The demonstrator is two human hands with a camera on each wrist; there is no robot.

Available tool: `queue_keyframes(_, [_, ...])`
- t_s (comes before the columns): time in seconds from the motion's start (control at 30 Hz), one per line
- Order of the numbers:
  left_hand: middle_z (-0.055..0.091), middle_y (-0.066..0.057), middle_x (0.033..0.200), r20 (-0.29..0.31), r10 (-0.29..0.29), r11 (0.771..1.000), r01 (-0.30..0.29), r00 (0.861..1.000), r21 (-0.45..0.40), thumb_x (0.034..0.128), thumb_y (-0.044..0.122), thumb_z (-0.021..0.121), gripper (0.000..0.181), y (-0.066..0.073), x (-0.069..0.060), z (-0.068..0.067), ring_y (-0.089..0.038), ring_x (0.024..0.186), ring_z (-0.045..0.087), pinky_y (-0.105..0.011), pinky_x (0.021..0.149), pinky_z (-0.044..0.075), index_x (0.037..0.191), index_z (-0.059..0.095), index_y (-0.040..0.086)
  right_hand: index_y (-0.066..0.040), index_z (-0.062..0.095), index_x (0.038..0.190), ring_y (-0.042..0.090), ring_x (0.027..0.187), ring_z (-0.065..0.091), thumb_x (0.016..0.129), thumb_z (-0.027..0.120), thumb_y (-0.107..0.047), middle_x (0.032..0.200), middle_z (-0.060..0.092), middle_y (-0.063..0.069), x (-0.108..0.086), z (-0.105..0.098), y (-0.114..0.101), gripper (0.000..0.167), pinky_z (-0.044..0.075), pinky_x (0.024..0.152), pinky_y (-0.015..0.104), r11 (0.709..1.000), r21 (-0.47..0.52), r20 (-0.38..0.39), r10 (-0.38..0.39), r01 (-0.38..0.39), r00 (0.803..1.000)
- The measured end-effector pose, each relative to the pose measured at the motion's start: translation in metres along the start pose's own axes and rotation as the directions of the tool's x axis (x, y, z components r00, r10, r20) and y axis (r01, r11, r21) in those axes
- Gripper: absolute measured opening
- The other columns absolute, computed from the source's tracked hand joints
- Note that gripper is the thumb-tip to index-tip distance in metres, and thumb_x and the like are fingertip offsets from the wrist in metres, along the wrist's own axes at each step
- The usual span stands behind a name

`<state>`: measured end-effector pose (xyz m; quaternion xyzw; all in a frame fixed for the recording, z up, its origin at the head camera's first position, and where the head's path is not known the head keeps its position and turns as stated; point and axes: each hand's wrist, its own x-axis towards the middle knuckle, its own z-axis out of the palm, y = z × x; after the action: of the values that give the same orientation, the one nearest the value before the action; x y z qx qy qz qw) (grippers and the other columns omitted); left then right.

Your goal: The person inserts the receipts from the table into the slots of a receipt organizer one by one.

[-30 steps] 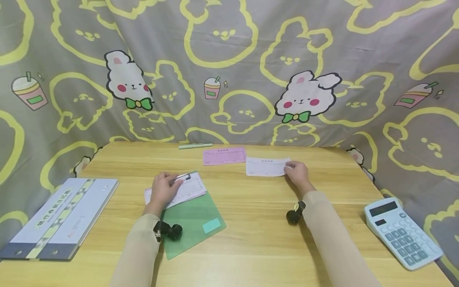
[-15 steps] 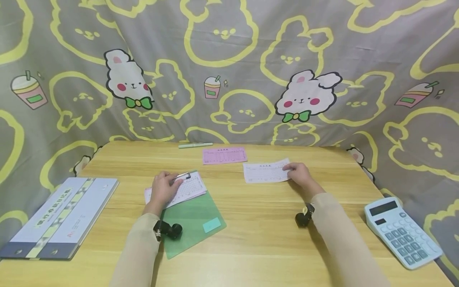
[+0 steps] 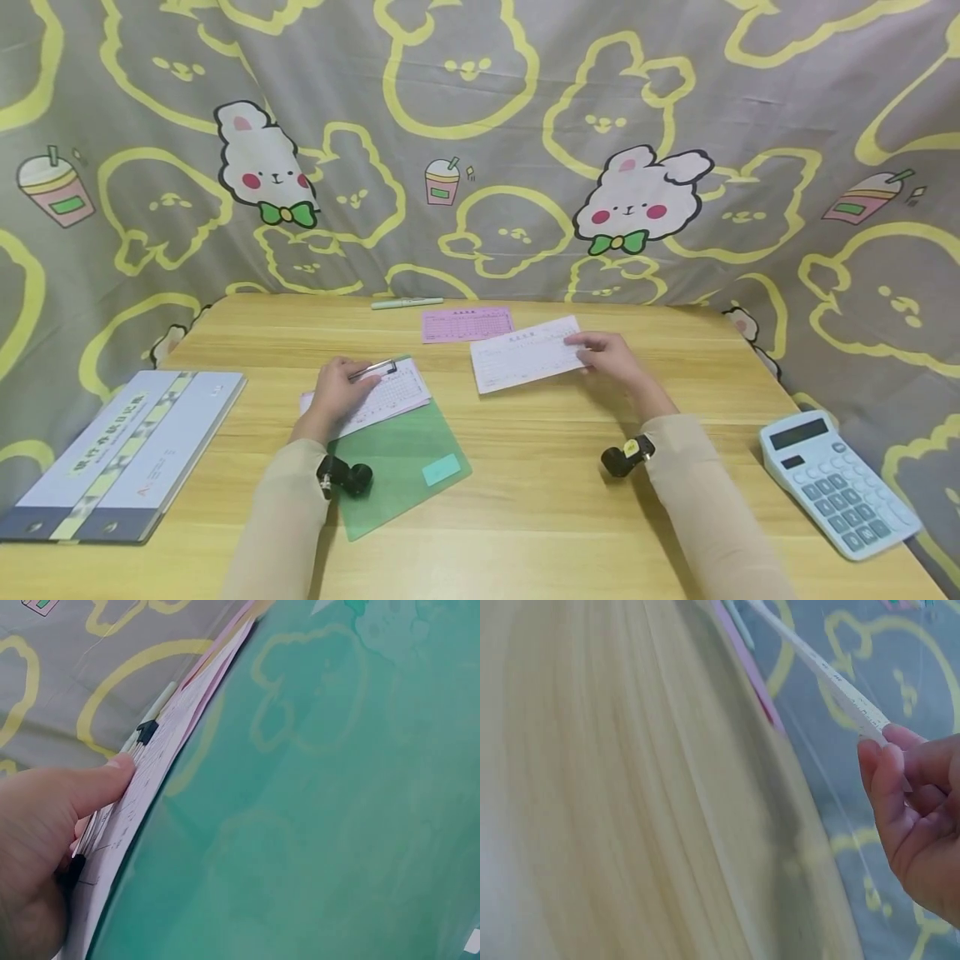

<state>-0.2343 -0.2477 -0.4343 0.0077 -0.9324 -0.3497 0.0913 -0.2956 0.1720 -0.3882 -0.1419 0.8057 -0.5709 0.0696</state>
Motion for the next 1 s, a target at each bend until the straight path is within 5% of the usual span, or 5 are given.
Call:
queue_keyframes(0.43, [0.055, -0.022, 0.1, 0.079, 0.042, 0.998, -0.045, 0.996, 0.036, 0.0786, 0.016, 0.062, 0.034, 0.003, 0.007, -0.01, -0.035, 0.093, 0.047, -0.046, 0.082, 0.033, 0.105, 0.059, -0.005, 0.007, 0.054, 0.11, 0.017, 0.072, 0.057, 0.079, 0.049, 0.008, 0.1, 0.056, 0.021, 0.01, 0.069, -0.015, 0.032, 0.048, 0.064, 0.035, 0.997, 0.082, 0.177, -0.006, -0.009, 0.984])
queue_keyframes(1.0, [0.049, -0.022, 0.101, 0.135, -0.095, 0.991, 0.081, 0.986, 0.105, 0.0813, 0.018, 0.06, 0.035, 0.016, 0.008, -0.012, -0.036, 0.095, 0.045, -0.046, 0.083, 0.033, 0.109, 0.058, -0.003, 0.008, 0.057, 0.104, 0.019, 0.069, 0.057, 0.078, 0.049, 0.012, 0.106, 0.054, 0.019, -0.002, 0.133, -0.047, 0.027, 0.048, 0.067, 0.036, 0.995, 0.076, 0.296, 0.047, -0.072, 0.954])
